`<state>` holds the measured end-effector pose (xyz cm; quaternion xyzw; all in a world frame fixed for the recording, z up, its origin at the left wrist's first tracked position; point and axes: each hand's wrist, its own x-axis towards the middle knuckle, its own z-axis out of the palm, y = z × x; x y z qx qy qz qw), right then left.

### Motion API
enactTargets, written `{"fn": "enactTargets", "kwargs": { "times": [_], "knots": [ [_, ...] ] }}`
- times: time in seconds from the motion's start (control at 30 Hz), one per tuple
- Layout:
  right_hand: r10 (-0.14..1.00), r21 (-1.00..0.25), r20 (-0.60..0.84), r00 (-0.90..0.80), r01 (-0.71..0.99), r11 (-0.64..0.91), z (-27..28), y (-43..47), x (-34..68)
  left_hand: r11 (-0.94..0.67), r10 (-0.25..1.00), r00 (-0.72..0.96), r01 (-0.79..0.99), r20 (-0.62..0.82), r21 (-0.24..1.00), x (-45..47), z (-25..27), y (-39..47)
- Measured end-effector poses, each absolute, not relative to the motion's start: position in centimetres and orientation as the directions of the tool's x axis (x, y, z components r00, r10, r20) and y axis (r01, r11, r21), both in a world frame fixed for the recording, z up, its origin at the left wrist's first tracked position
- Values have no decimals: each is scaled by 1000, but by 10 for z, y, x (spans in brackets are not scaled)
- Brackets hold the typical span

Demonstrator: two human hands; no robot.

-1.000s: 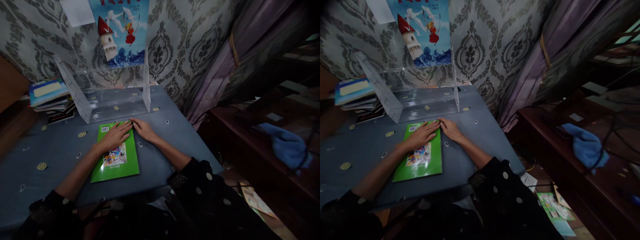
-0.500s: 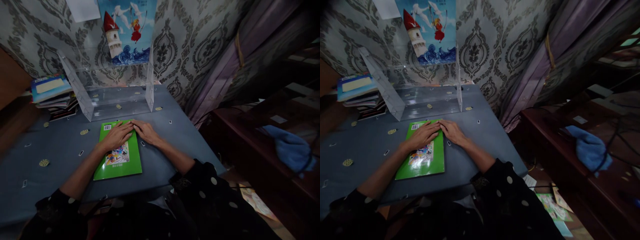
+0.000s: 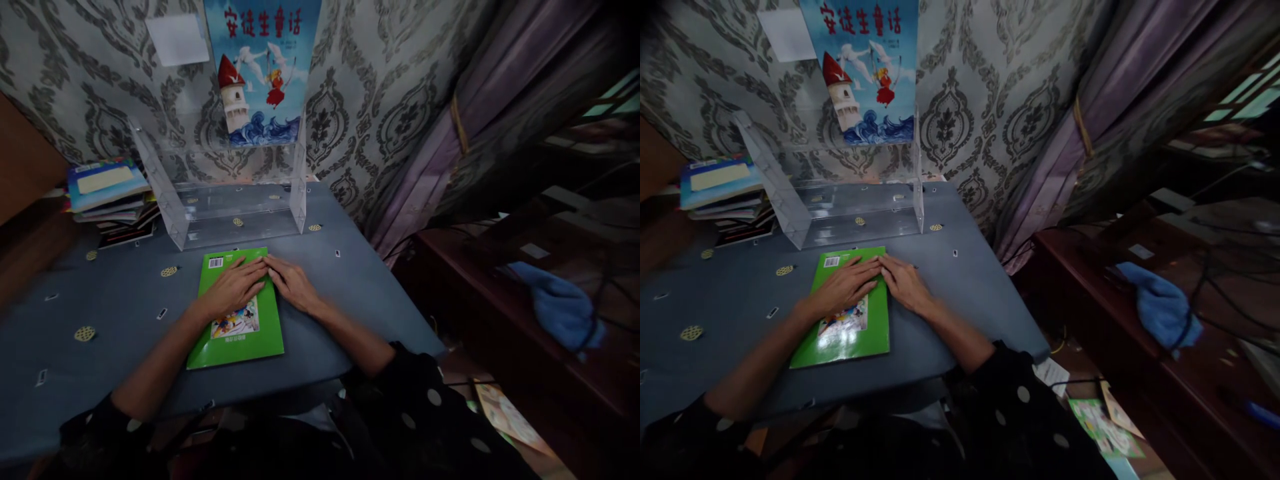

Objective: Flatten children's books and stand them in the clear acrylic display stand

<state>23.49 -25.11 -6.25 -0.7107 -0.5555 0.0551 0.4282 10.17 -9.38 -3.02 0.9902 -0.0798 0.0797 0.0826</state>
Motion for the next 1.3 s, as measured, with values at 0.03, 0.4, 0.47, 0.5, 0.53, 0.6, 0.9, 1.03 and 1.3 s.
{"fn": "enactTargets", "kwargs": {
  "times": [0.03,0.4,0.47,0.5,0.53,0.6,0.9,1.03,1.3],
  "knots": [
    [836,-667,396,379,745,-21,-63,-253,233,-974,-147,975,-172,167,149,100,-30,-95],
    [821,-662,428,378,749,1,-59,-274,210,-967,-171,970,-199,172,158,80,-35,-108],
    [825,-668,425,373,744,8,-58,-279,205,-964,-173,969,-203,177,170,76,-35,-111],
    [826,-673,424,372,740,12,-58,-282,203,-963,-174,969,-204,177,175,73,-35,-113],
    [828,-677,421,371,736,15,-58,-284,201,-963,-174,969,-204,175,177,71,-34,-116],
    [833,-685,411,370,729,15,-58,-289,197,-963,-171,971,-201,168,178,66,-34,-120],
    [854,-687,376,361,727,-5,-58,-306,181,-959,-184,968,-214,170,184,50,-32,-134],
    [856,-683,369,361,730,-13,-59,-315,174,-954,-205,961,-238,184,184,44,-31,-141],
    [863,-675,362,352,737,-18,-56,-335,155,-953,-221,963,-247,154,175,23,-29,-157]
  ]
}}
